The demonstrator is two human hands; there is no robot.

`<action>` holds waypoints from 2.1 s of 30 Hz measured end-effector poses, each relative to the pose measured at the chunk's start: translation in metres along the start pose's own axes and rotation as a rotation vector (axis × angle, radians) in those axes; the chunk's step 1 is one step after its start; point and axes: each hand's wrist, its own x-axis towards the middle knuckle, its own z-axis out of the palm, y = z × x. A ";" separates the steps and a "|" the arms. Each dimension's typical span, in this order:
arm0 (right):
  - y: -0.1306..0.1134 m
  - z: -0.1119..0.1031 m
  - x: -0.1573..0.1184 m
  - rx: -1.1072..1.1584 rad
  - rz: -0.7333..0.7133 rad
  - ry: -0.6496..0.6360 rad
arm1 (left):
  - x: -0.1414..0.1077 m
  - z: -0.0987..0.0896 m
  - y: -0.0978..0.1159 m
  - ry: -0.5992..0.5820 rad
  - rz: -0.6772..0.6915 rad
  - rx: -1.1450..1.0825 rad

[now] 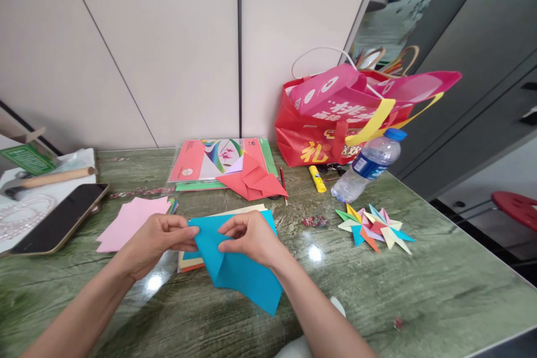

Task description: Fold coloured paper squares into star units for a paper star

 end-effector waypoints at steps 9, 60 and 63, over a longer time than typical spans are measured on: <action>-0.002 0.001 -0.001 -0.004 -0.030 0.020 | 0.000 0.001 0.001 0.022 0.030 0.000; 0.002 -0.006 0.004 0.392 0.053 0.244 | -0.001 0.035 -0.015 -0.141 0.015 -0.130; 0.001 -0.006 0.004 0.500 0.054 0.276 | -0.002 0.037 -0.013 -0.175 0.034 -0.194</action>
